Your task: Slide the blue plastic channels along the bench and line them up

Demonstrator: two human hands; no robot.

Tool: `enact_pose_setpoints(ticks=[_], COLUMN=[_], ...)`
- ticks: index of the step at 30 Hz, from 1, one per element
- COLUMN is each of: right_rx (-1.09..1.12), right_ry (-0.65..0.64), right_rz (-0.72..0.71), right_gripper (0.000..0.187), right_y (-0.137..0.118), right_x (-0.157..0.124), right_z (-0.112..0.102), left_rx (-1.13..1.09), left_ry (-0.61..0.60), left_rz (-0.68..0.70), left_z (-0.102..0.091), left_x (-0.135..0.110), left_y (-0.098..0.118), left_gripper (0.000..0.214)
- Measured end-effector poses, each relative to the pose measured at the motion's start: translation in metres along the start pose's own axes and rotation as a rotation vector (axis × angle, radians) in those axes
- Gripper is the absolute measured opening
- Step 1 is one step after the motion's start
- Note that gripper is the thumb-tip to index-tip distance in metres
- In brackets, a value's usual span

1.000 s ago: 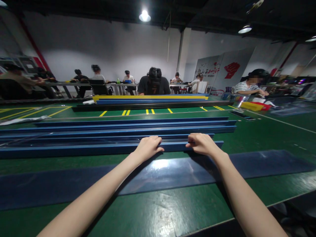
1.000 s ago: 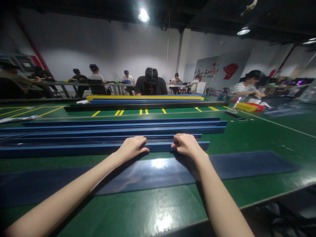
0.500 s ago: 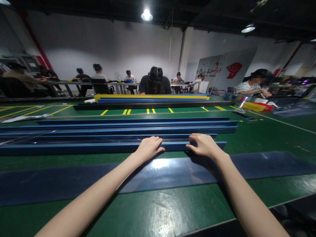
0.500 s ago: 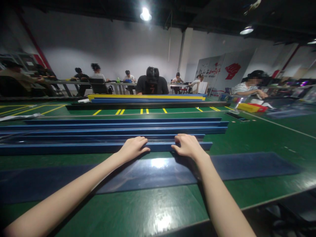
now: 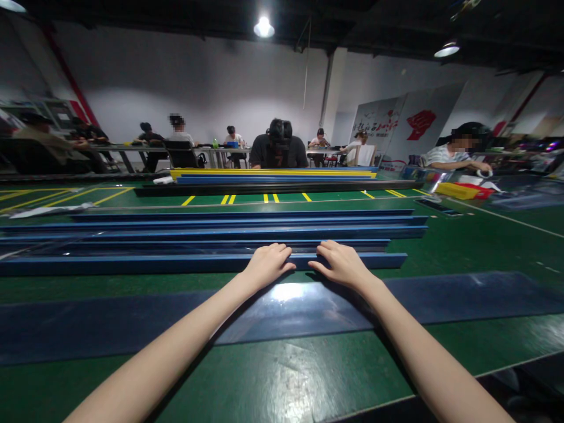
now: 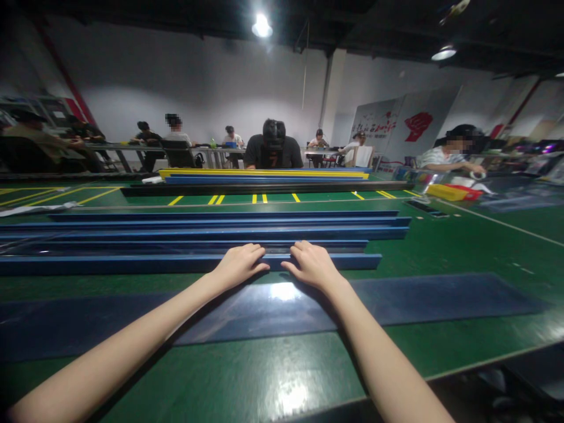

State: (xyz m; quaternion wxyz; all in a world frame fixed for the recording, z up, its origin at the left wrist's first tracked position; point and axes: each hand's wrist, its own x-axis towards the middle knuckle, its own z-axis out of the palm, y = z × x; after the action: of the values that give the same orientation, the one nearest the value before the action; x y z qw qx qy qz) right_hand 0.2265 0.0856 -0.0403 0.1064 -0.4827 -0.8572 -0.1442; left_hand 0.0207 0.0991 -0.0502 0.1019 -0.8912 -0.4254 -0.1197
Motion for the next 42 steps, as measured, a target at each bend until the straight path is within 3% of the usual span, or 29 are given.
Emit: enact_pose_setpoints(ticks=[8, 42], right_rx=[0.004, -0.088], right_ry=[0.013, -0.110], right_rz=[0.021, 0.133], right_gripper=[0.024, 0.026], right_y=[0.000, 0.031], right_x=[0.004, -0.012], right_z=[0.003, -0.012], left_rx=[0.028, 0.163], left_ry=[0.014, 0.128], left_rz=[0.021, 0.113], left_z=[0.000, 0.005], left_x=[0.000, 0.000], left_y=[-0.001, -0.006], left_gripper=[0.023, 0.029])
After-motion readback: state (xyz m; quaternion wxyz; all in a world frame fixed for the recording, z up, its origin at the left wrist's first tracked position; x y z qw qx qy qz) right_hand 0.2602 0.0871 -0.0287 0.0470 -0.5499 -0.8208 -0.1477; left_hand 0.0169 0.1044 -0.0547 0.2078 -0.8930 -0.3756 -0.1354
